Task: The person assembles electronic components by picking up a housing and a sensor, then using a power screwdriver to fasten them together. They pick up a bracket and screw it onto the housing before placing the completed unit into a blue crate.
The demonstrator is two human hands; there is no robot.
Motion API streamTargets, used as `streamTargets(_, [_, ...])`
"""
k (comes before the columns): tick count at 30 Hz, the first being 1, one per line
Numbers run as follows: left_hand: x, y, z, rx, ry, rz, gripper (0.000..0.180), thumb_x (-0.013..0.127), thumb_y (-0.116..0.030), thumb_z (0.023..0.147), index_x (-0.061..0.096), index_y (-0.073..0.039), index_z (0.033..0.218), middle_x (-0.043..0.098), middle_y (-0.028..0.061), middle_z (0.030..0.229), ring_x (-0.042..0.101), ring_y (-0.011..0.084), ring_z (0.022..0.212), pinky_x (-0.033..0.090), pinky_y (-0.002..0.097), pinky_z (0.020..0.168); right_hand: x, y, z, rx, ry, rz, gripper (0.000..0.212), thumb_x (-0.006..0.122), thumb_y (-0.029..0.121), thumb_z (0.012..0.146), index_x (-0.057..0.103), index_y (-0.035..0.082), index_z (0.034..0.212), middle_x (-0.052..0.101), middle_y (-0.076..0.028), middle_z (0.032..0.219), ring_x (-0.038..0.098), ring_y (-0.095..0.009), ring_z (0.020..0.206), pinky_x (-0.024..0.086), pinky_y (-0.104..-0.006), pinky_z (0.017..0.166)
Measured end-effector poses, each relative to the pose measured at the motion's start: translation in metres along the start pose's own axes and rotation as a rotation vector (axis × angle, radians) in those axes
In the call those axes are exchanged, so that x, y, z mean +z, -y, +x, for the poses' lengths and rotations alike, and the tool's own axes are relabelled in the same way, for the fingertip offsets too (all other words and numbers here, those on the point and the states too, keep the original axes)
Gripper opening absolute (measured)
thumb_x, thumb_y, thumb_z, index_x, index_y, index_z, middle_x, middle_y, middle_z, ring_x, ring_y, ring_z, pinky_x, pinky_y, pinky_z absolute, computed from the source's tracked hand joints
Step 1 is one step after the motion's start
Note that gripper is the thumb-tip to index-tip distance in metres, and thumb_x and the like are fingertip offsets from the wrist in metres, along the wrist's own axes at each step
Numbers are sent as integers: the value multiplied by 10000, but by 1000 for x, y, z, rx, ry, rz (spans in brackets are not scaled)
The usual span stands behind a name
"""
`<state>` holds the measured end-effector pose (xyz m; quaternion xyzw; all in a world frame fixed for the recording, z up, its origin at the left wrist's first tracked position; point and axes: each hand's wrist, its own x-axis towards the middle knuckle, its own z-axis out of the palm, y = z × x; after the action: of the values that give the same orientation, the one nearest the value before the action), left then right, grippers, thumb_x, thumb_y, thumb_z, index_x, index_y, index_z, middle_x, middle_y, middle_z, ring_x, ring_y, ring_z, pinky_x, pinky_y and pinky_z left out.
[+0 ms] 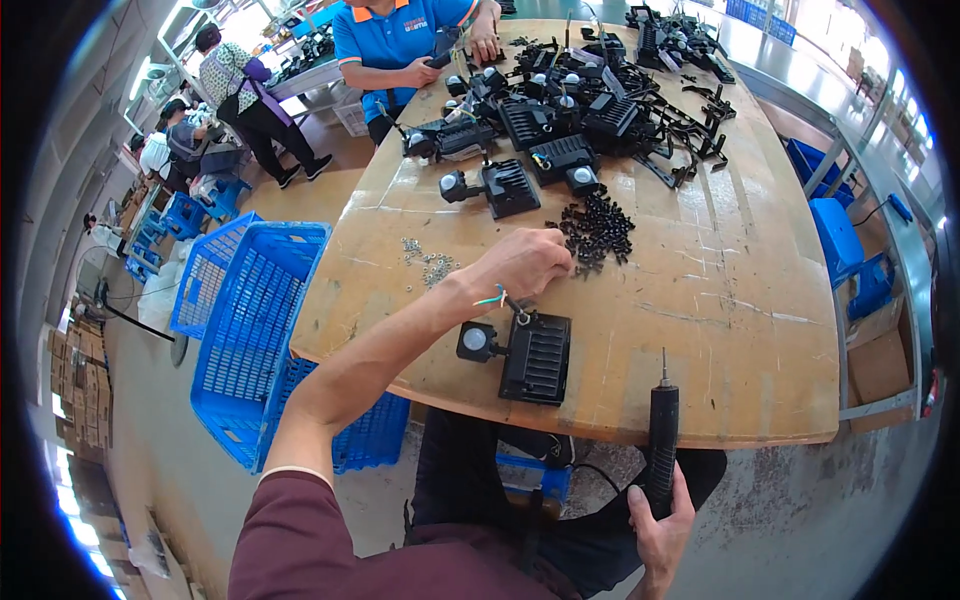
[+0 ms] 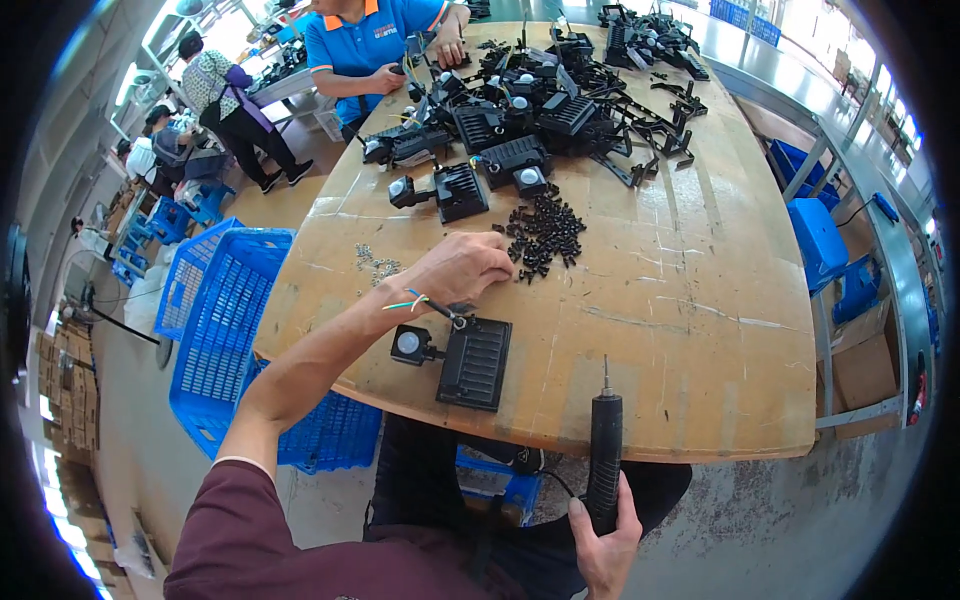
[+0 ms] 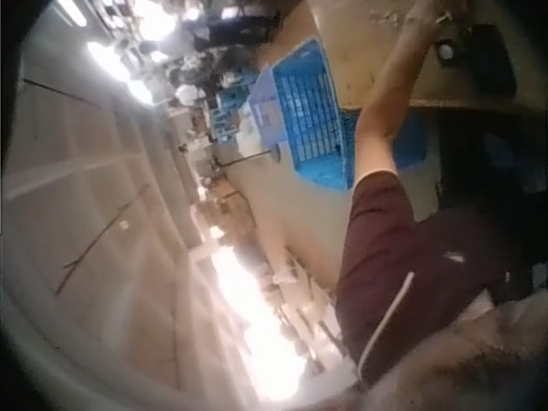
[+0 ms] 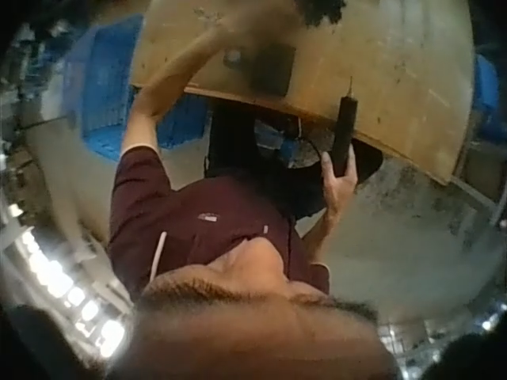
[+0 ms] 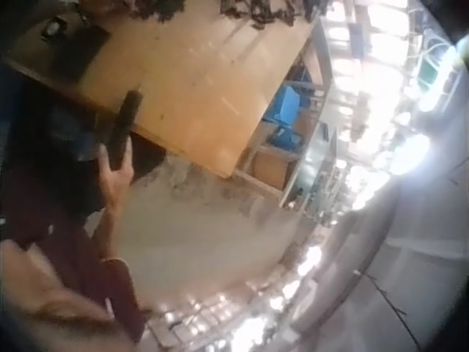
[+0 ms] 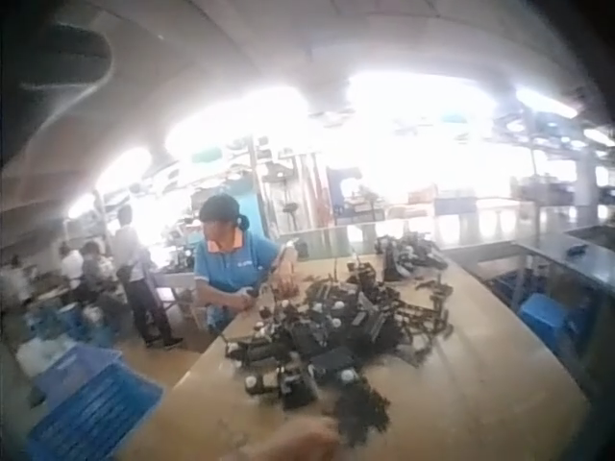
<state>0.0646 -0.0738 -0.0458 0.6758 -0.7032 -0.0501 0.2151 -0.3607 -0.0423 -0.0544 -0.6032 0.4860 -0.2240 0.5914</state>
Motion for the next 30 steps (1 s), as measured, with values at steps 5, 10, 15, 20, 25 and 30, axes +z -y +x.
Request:
streamTargets(5, [-9,2,-13,53,30,213,158,672,-60,898,731,-7,1034,682,171,1046,685,381,1042,557,455,894,1,-12,-4,-12,-4,-59,617,795,102,921,545,-64,1460,698,-59,1038,639,-116,906,528,-264,850])
streamTargets(10, [-5,-1,-24,75,46,372,88,628,-24,901,655,13,976,654,192,1058,676,376,1057,552,458,912,6,-7,-22,-56,-13,-51,587,778,103,941,549,-61,1456,690,-55,1000,636,-105,857,526,-262,797])
streamTargets(15, [-63,12,-74,-40,-567,100,222,643,-7,936,718,48,1137,665,153,984,668,288,918,543,362,833,-4,-6,-57,36,28,84,612,770,55,916,547,-58,1474,699,-55,961,641,-84,768,523,-265,700])
streamTargets(20, [-77,-34,-195,-632,-802,-584,206,616,-97,1062,751,26,1158,752,71,923,675,85,774,543,255,707,10,-26,-87,-58,158,53,702,788,84,884,510,-37,1517,626,-15,763,562,-83,536,450,-245,499])
streamTargets(25, [-29,-124,-272,-765,-762,-923,258,579,-89,1097,693,66,1268,740,87,1014,722,151,866,607,300,804,49,14,-107,-70,504,6,704,819,275,936,539,16,1528,711,-178,1283,666,-273,1160,518,-376,1013])
streamTargets(30, [-6,-166,-274,-679,-766,-1236,287,561,-191,1126,684,56,1206,766,149,1076,757,200,979,622,351,899,64,52,-138,-48,576,-58,637,761,192,960,540,10,1529,704,-200,1340,657,-310,1189,499,-405,1046])
